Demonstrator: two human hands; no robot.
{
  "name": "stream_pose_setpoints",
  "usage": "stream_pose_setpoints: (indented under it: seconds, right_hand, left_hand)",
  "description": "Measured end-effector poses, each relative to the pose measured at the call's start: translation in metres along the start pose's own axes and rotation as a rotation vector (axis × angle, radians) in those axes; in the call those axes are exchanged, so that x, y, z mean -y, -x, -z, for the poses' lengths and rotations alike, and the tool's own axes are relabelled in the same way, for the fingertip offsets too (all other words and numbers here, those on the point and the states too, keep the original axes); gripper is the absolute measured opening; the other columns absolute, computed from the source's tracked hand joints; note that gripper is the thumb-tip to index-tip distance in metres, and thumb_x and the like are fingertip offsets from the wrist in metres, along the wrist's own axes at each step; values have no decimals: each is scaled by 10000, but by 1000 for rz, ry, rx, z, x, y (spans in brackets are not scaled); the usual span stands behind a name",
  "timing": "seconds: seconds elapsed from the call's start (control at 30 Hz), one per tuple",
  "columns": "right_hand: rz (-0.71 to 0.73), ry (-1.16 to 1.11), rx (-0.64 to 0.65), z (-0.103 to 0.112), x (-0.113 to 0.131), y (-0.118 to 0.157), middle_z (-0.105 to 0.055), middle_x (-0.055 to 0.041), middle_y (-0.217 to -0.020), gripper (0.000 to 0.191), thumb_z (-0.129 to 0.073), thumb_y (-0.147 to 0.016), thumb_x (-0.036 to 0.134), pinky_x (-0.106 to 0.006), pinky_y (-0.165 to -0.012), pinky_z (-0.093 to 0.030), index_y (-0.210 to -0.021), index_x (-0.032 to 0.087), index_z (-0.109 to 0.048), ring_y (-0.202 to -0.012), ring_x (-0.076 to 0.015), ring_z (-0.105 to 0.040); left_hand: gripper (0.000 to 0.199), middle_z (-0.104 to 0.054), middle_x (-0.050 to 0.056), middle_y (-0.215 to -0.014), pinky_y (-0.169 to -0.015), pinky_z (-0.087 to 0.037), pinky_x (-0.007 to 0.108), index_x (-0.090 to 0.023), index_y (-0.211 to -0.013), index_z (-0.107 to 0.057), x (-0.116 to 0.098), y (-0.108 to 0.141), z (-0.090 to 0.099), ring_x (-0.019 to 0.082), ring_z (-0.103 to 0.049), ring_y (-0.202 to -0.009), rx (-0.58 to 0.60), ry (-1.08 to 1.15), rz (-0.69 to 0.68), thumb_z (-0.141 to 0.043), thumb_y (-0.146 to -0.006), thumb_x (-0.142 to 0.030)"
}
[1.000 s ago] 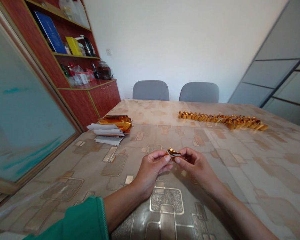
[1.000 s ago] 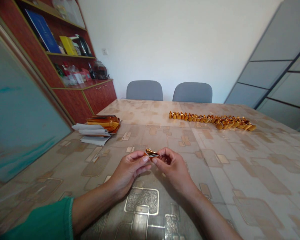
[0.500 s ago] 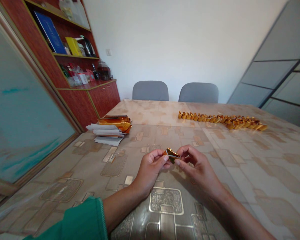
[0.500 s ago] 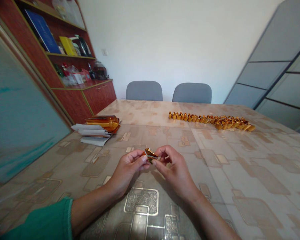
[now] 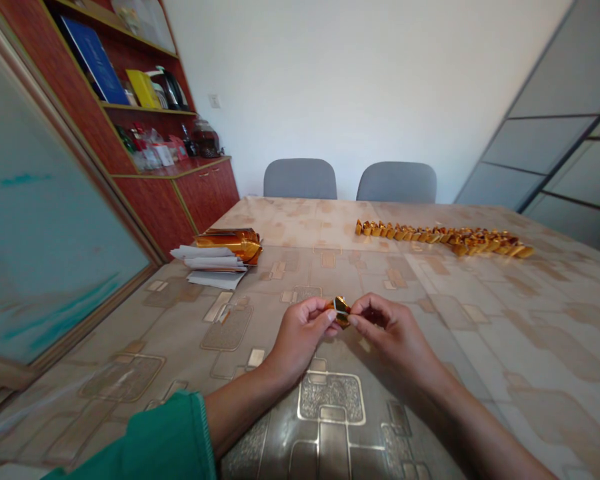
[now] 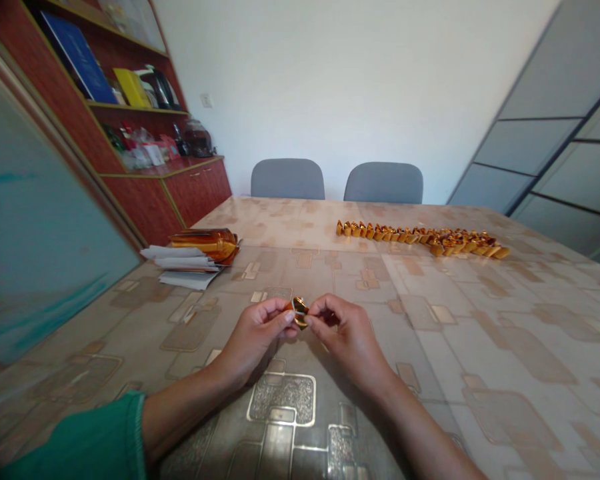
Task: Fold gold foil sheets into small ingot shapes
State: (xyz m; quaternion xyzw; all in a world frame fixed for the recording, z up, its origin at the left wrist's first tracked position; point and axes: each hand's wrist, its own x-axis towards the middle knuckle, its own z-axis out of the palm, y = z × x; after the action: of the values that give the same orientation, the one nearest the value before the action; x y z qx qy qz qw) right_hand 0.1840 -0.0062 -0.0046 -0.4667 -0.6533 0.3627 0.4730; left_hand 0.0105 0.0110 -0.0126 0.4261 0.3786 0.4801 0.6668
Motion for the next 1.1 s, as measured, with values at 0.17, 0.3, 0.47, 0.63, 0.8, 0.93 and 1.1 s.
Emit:
stream_pose_setpoints:
  seconds: [0.17, 0.3, 0.47, 0.63, 0.8, 0.93, 1.1]
  right_hand:
    - [-15, -29, -27, 0, 1, 0, -588, 9, -690, 214, -647, -887, 363, -263, -573, -380, -752, 203, -606, -622, -143, -509]
    - [-9, -57, -26, 2, 1, -2, -591, 2, -736, 233, -663, -878, 426, -271, -609, -411, -803, 214, -600, -675, -160, -539]
    - [-106, -151, 21, 2, -7, -3, -621, -3, -793, 286, -696, -850, 492, -271, -591, -428, -921, 222, -638, -670, -160, -552]
    - [-100, -137, 12, -3, -7, -3, -628, -1, -707, 273, -690, -848, 472, -281, -615, -414, -776, 212, -651, -652, -163, -543]
    - [-80, -101, -27, -3, -3, -4, -649, -16, -729, 238, -706, -830, 432, -292, -653, -420, -759, 209, -660, -698, -181, -559]
    - [-95, -109, -43, -6, -4, -4, -631, -6, -696, 230, -718, -820, 413, -280, -615, -399, -748, 203, -657, -655, -166, -537]
    - [-125, -207, 15, -6, -5, -7, -660, -8, -737, 286, -737, -794, 480, -267, -586, -415, -838, 210, -656, -643, -156, -565]
  left_hand:
    - [313, -680, 17, -711, -607, -484, 194, -113, -767, -717, -1, -2, 0, 98, -605, -618, 26, 3, 34, -873, -663, -365]
    - [357, -689, 30, -731, -635, -512, 214, -107, -776, -720, -5, -3, 2, 107, -622, -636, 31, 24, 65, -896, -634, -384]
    - [384, -699, 34, -791, -702, -541, 240, -120, -803, -715, -5, -1, 3, 116, -636, -698, 1, 59, 55, -903, -630, -407]
    - [341, -705, 43, -817, -708, -535, 236, -119, -806, -735, -3, 1, 0, 116, -637, -710, 14, 78, 64, -904, -638, -364]
    - [365, -714, 51, -863, -771, -546, 266, -125, -852, -753, -1, 0, -1, 129, -652, -763, 8, 90, 73, -908, -629, -368]
    - [384, -723, 47, -847, -750, -529, 243, -119, -841, -750, 0, -3, 0, 126, -646, -755, -7, 80, 48, -926, -588, -347]
    - [315, -689, 12, -717, -643, -468, 191, -119, -746, -731, -3, -5, 0, 96, -585, -656, -33, 46, -18, -912, -601, -331]
